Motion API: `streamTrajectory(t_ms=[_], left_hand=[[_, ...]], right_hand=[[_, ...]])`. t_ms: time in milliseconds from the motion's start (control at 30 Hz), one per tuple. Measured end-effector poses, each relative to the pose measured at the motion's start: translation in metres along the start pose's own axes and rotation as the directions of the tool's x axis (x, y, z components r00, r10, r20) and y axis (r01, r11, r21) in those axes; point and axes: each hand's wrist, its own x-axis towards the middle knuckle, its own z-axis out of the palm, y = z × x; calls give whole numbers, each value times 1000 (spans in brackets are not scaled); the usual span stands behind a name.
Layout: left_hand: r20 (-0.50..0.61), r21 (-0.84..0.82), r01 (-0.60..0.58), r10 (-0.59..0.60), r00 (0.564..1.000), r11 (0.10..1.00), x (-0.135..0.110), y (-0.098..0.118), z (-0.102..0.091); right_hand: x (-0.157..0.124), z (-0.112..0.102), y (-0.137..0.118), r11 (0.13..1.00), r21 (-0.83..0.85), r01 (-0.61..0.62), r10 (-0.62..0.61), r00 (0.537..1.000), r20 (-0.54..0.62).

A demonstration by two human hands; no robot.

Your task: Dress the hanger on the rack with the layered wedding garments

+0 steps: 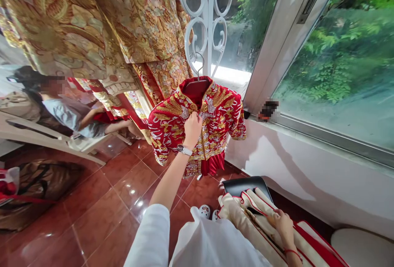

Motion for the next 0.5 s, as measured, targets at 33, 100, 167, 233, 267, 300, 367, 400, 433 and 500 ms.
streamTrajectory(t_ms=[33, 100, 167, 233, 267, 300, 367, 400, 433, 500], left_hand=[[4, -47, 11, -11, 1000, 999, -3, 2, 0], [17, -142, 42, -40, 999, 989, -11, 5, 2], [58, -175, 97, -88, 994, 980, -25, 7, 11], [130, -147, 154, -135, 982, 977, -48, 5, 26], [174, -123, 176, -154, 973, 977, -62, 2, 36], [220, -100, 194, -169, 961, 976, -78, -2, 46], [306, -58, 230, -202, 930, 971, -116, -14, 69], [350, -31, 249, -222, 910, 968, -136, -20, 80], [391, -2, 267, -245, 887, 964, -157, -27, 91], [466, 49, 298, -286, 838, 953, -197, -38, 110]], right_hand=[[0, 1, -6, 999, 37, 24, -23, 999, -29], [1, 0, -25, 989, 133, 58, -46, 995, -93], [4, -6, -56, 959, 271, 86, -42, 986, -164], [9, -17, -98, 887, 440, 142, -35, 969, -243], [12, -25, -122, 841, 512, 176, -32, 960, -277], [15, -33, -149, 794, 570, 211, -41, 954, -296], [16, -48, -206, 703, 651, 285, -90, 944, -316], [14, -54, -235, 659, 677, 328, -126, 936, -330], [12, -59, -263, 620, 695, 364, -160, 926, -341], [3, -62, -315, 574, 706, 415, -208, 907, -365]])
